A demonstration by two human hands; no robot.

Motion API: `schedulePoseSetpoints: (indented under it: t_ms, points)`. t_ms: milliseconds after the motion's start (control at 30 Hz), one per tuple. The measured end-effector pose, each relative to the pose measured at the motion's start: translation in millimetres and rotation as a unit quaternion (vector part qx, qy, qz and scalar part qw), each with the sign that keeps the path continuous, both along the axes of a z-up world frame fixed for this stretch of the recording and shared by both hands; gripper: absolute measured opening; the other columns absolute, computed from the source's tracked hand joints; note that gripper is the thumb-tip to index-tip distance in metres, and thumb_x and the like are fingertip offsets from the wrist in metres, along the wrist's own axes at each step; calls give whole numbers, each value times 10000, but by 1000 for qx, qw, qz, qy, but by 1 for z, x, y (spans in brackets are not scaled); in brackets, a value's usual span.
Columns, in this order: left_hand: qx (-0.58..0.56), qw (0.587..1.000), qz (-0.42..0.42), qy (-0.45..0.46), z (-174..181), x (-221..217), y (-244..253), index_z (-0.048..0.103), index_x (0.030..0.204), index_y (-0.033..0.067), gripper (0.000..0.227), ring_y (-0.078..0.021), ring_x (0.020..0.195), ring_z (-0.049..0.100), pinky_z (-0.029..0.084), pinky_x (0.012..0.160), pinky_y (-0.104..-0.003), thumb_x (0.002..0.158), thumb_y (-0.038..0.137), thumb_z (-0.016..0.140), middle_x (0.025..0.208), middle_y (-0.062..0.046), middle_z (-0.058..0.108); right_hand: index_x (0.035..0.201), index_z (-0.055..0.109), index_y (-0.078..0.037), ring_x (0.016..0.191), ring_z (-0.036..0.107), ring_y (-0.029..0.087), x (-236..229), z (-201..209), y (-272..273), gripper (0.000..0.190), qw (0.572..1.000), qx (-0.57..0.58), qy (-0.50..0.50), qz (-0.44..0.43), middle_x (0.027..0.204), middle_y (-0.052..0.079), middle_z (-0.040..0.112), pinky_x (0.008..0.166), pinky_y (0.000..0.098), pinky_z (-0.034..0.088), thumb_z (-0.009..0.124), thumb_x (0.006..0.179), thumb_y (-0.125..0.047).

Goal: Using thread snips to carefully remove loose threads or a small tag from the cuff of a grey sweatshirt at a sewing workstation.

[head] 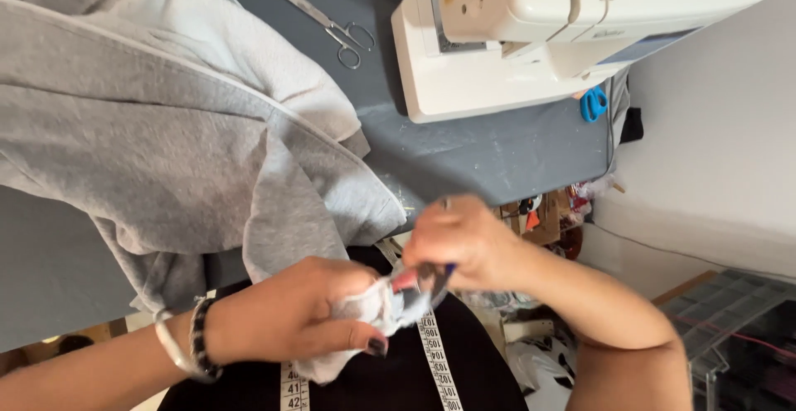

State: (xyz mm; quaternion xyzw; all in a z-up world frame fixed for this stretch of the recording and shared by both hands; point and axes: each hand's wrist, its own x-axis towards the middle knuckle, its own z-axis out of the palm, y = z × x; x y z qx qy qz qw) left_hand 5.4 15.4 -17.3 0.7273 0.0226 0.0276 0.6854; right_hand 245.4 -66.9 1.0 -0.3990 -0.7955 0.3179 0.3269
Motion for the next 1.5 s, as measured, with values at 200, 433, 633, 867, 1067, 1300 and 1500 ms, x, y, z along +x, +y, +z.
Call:
schedulePoseSetpoints:
  t_ms: [200,433,633,867,1067,1300,1500]
  points:
    - [-286,945,66,145,-37,-11,-9,676,953,74,132,-35,622,463,350,506,-221,964,184,748,737,66,541,991,640,-73,726,728,131,-11,-10,28,138,988,124,11,-94,859,22,697,613,179,635,729,955,-172]
    - [-333,930,124,89,-45,-12,-15,642,1002,96,100,-31,703,466,385,615,-221,1017,194,657,823,60,566,1226,671,-159,751,702,71,8,-34,-11,427,999,37,28,9,1073,21,738,591,157,576,799,886,-384]
    - [-334,925,87,160,-41,-2,-13,655,815,102,211,-40,657,518,405,570,-217,903,225,801,734,40,624,932,710,-82,665,739,96,3,-53,-24,130,992,83,81,-59,816,11,749,471,149,527,635,1005,-158]
    - [-305,935,119,137,-33,-11,-22,752,835,58,210,-36,520,401,291,480,-225,992,186,698,588,60,521,877,661,-131,660,675,92,16,-29,-32,135,993,73,-76,-54,752,-20,647,544,215,531,650,995,-194]
    - [-147,952,207,171,-24,-3,-5,497,1070,159,423,-71,693,545,443,589,-238,845,351,800,846,39,611,929,671,-147,591,608,66,17,-47,-22,205,993,-77,32,-84,717,-46,659,519,175,482,556,1037,-278]
    - [516,800,290,-99,43,6,-14,670,1111,64,618,-277,950,638,526,852,-437,900,642,731,1134,-77,671,798,657,-122,515,431,35,0,3,-11,215,958,-184,71,-208,635,-74,577,462,208,318,641,990,-215]
    - [453,854,250,-48,-1,18,-11,677,1147,33,225,-334,763,651,498,723,-445,957,125,600,837,-120,675,1010,637,-159,642,594,49,12,-7,-8,292,981,-167,56,-86,822,-62,663,545,173,477,756,868,-384]
